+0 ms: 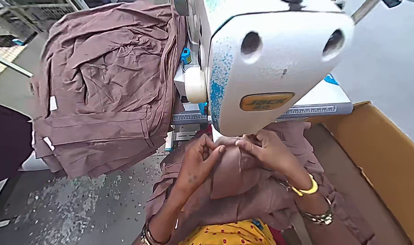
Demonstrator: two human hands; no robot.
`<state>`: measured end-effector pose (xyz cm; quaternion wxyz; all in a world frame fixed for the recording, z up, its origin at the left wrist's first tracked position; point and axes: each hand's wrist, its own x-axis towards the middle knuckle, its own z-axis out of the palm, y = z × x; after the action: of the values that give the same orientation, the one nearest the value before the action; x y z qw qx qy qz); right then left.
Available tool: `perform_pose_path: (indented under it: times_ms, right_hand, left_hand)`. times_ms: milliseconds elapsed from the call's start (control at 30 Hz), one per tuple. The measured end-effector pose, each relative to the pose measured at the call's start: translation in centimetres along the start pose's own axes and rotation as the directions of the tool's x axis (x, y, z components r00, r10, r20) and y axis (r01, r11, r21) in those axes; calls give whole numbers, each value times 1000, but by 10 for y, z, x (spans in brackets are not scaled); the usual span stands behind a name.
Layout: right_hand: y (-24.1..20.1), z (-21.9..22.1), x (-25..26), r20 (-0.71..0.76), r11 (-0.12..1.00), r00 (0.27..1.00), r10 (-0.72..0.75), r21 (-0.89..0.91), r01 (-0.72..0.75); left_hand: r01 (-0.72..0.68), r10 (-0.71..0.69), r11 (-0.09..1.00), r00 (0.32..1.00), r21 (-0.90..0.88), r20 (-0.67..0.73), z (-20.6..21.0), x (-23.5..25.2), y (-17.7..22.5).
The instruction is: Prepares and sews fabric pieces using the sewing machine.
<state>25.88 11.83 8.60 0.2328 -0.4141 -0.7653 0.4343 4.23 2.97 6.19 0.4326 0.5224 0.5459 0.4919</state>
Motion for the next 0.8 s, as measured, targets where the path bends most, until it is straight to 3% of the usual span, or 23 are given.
perform_pose_path:
  times_ms: [100, 300, 467, 600, 667, 733, 800]
  right_hand:
    - [3, 0, 19, -1, 994, 999, 46, 100, -46]
    - [5, -5, 29, -25, 993, 1000, -14, 116, 17]
    - [5, -3, 32, -27, 992, 999, 17, 123, -14]
    - [12, -20, 28, -69, 992, 995, -76, -108, 69]
    - [21, -39, 29, -273, 951, 956, -111, -309, 23]
    - [41, -52, 35, -474, 867, 864, -170, -489, -98]
    - [57, -55, 44, -512, 801, 818, -262, -588, -112]
  left_hand:
    - [192, -194, 979, 981, -72, -19, 5, 18, 1]
    - [243, -251, 965, 965, -96, -79, 10, 26, -3]
    - [278, -283, 958, 955, -66, -91, 11, 27, -3]
    - [135, -151, 982, 982, -133, -115, 14, 11, -8]
    - [46, -55, 991, 996, -127, -66, 15, -6, -13]
    - [-61, 59, 998, 997, 27, 46, 12, -27, -28]
    - [-165, 126, 939, 981, 301, 144, 13, -41, -35]
